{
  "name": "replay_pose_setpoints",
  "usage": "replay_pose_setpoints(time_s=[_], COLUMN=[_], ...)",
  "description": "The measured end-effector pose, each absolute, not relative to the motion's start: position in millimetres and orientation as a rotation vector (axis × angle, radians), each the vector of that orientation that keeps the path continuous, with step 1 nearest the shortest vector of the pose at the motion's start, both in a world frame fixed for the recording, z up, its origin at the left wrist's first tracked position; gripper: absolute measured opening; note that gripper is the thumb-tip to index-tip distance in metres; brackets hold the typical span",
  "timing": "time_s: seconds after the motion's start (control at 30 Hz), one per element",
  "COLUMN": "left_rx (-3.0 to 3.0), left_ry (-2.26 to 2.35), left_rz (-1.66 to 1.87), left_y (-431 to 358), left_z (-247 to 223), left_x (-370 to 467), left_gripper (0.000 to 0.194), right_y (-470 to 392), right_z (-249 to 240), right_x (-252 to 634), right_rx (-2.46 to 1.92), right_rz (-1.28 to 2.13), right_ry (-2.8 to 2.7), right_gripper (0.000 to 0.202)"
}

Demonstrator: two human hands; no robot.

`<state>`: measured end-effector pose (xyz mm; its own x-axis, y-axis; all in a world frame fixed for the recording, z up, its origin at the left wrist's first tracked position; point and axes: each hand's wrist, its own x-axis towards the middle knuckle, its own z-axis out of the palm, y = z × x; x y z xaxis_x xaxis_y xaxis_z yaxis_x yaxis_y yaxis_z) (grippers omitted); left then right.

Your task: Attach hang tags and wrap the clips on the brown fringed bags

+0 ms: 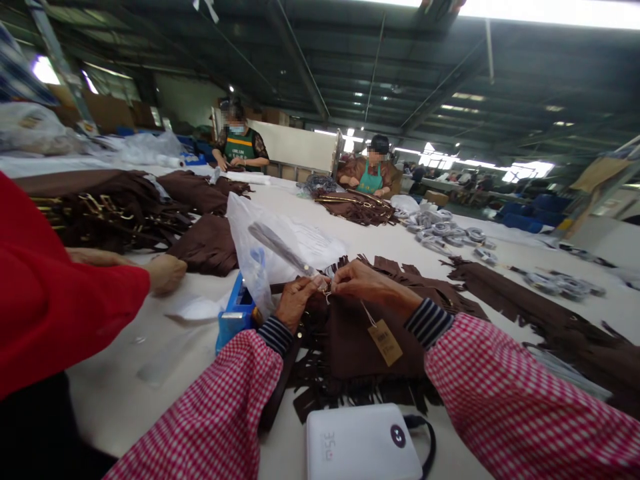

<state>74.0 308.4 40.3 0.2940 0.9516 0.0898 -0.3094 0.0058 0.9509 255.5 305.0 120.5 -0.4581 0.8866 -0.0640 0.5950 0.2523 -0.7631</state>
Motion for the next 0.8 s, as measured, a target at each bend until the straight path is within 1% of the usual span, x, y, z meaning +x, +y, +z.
replay_pose_setpoints(time_s=[0.3, 0.57, 0.8], left_rx=[1.103, 1.211, 1.277], left_ry=[0.771, 0.624, 0.789], left_rz=[1.02, 0.904, 0.973], left_y=[315.2, 312.3, 309.7], left_z=[36.4, 44.9, 45.3], left_x=[68.7, 56.8, 55.3], left_gripper=[0.054, 0.045, 0.039], right_y=[296.1, 293.7, 297.5], right_z=[116.0, 119.8, 113.5], right_x=[237.7, 231.9, 232.8], right_rx=[-1.49, -1.583, -1.548], right_rz=[0.82, 0.71, 0.757], right_ry=[-2.185, -2.213, -2.237], right_gripper=[0.018, 0.017, 0.02])
